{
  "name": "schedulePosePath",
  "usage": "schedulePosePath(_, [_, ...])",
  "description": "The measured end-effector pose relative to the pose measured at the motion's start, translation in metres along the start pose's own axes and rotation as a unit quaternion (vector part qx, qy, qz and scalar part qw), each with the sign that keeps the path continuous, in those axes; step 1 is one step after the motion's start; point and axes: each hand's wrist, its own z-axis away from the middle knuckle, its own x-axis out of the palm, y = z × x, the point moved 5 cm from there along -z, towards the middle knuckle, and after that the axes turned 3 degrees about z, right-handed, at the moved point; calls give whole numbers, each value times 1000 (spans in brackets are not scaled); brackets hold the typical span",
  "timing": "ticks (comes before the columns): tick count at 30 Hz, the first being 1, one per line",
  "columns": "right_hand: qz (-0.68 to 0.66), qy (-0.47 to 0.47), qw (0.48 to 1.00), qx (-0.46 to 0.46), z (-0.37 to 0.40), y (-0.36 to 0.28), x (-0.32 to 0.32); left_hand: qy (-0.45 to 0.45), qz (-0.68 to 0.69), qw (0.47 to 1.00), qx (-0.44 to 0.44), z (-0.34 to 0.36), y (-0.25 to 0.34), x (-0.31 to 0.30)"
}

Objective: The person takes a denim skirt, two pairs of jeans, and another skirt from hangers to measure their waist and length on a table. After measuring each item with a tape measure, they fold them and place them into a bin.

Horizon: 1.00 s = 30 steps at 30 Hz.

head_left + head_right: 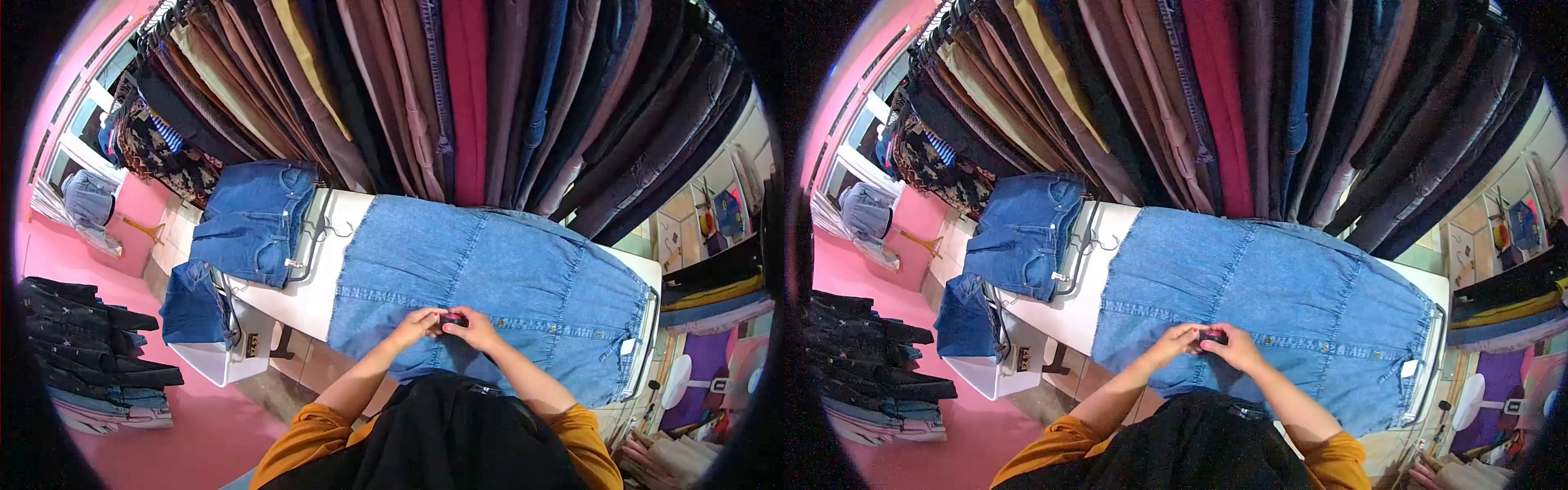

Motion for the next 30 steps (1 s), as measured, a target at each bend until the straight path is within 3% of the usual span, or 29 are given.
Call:
schedulePosePath(2, [-20, 11, 1000, -9, -8, 1, 13, 33, -2, 999, -18, 11, 0, -27])
schedulePosePath(5, [-50, 12, 999, -8, -20, 12, 31, 21, -152, 987, -38, 24, 5, -56])
schedulePosePath(9, [-69, 27, 997, 7, -22, 19, 47, 11, -123, 992, -21, 34, 11, -77])
schedulePosePath(11, [-34, 60, 998, 12, -17, 14, 39, 106, -168, 980, 18, 35, 14, -107])
schedulePosePath(13, [-17, 106, 994, 38, -11, 17, 24, 260, -220, 939, 47, 47, 41, -137])
schedulePosePath(15, [23, 186, 980, 59, 1, 28, -8, 375, -169, 902, 129, 54, 44, -192])
schedulePosePath(17, [48, 263, 961, 65, 16, 63, -44, 484, -291, 818, 107, 64, 50, -232])
schedulePosePath(19, [48, 330, 936, 109, 49, 76, -87, 519, -299, 798, 68, 66, 46, -250])
schedulePosePath(22, [53, 435, 886, 152, 105, 102, -142, 513, -326, 789, 82, 62, 47, -251])
schedulePosePath(25, [106, 500, 829, 227, 160, 128, -189, 504, -375, 778, 26, 54, 43, -273])
schedulePosePath(26, [108, 519, 812, 245, 177, 141, -202, 507, -475, 719, -18, 50, 47, -275])
schedulePosePath(27, [117, 542, 800, 230, 193, 154, -215, 480, -446, 756, 0, 57, 64, -254])
schedulePosePath(29, [122, 571, 777, 236, 230, 164, -239, 431, -511, 744, -2, 41, 44, -295])
schedulePosePath(30, [116, 578, 767, 255, 244, 166, -249, 436, -479, 762, 10, 44, 47, -292])
